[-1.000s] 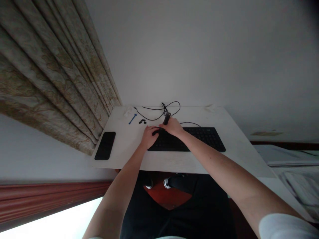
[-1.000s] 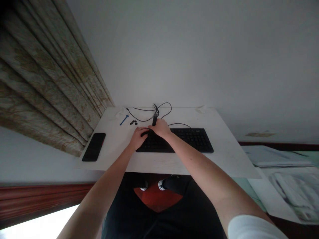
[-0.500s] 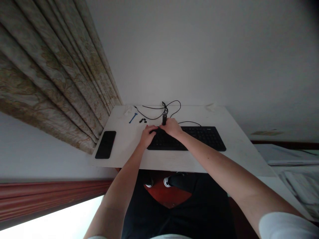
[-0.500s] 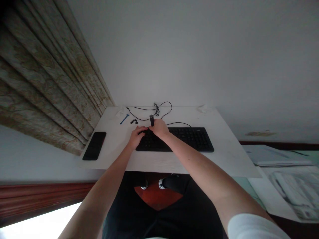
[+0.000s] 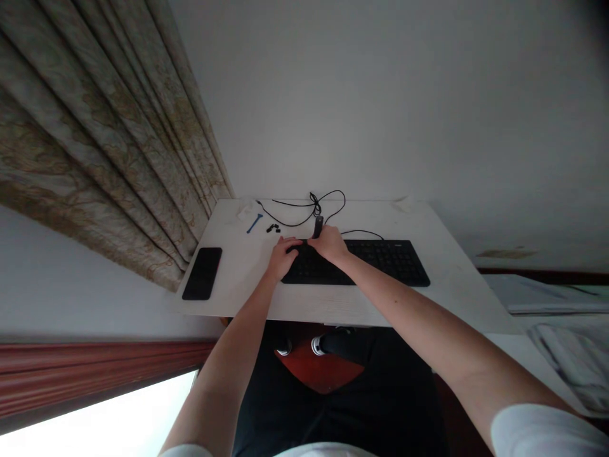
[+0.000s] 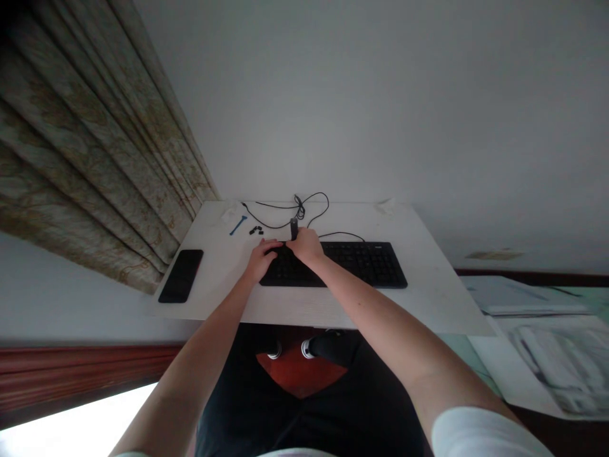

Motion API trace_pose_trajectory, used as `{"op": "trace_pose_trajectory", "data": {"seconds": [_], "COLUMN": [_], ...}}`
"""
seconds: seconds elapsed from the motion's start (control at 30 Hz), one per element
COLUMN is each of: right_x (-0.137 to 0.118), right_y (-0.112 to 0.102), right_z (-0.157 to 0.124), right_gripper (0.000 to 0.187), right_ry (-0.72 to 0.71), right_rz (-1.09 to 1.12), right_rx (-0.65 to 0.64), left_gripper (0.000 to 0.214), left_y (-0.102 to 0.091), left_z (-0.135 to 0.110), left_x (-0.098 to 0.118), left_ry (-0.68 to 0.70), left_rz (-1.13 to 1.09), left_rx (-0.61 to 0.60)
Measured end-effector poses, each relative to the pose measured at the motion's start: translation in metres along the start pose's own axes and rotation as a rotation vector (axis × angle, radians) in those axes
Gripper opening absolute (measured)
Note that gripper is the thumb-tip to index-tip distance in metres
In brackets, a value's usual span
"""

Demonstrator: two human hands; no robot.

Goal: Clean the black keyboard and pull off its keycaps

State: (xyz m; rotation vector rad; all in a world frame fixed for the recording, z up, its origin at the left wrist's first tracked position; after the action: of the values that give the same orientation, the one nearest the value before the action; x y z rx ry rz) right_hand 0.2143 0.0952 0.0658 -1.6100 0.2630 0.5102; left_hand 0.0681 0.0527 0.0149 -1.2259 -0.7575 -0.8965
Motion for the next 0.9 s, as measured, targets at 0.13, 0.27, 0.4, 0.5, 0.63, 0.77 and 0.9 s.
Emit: {"op": "trace_pose_trajectory", "data": {"seconds": [0.13, 0.27, 0.4, 0.5, 0.63, 0.77, 0.9], "right_x": [0.000, 0.007, 0.008, 0.006, 0.005, 0.004, -0.002], "right_y": [0.001, 0.007, 0.008, 0.008, 0.007, 0.005, 0.003], "right_z": [0.003, 0.007, 0.008, 0.007, 0.005, 0.006, 0.009], "right_gripper": [0.009, 0.002, 0.005, 0.004, 0.001, 0.001, 0.002], "right_ry": [-0.009, 0.060, 0.065, 0.025, 0.007, 0.008, -0.020], "right_rz": [0.067, 0.233, 0.290, 0.246, 0.235, 0.202, 0.125], "right_rx": [-0.020, -0.091, -0.108, -0.110, -0.092, -0.053, -0.017], "left_gripper": [0.040, 0.039, 0.040, 0.040, 0.041, 0.040, 0.041], "left_y": [0.000, 0.000, -0.001, -0.001, -0.001, -0.001, 0.000], "left_z": [0.000, 0.000, -0.001, -0.002, -0.001, -0.001, -0.001], "left_x": [0.000, 0.001, 0.003, 0.003, 0.005, 0.006, 0.007], "left_ry": [0.005, 0.005, 0.009, 0.009, 0.014, 0.019, 0.021], "left_rz": [-0.020, -0.021, -0.016, -0.017, -0.007, 0.001, 0.026], "left_rx": [-0.002, 0.001, 0.005, 0.004, -0.003, -0.003, -0.015]}}
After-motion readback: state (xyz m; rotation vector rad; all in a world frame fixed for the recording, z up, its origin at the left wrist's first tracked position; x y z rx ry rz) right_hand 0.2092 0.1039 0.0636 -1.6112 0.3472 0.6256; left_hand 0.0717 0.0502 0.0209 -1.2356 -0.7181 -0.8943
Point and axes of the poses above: each hand's wrist, its own z-axis towards the middle knuckle, its own y-axis out of the palm, x = y × z, the point moved 10 cm from there along z, towards the middle knuckle, and after that the axes turned 3 degrees about -z, right-handed, at the moved point
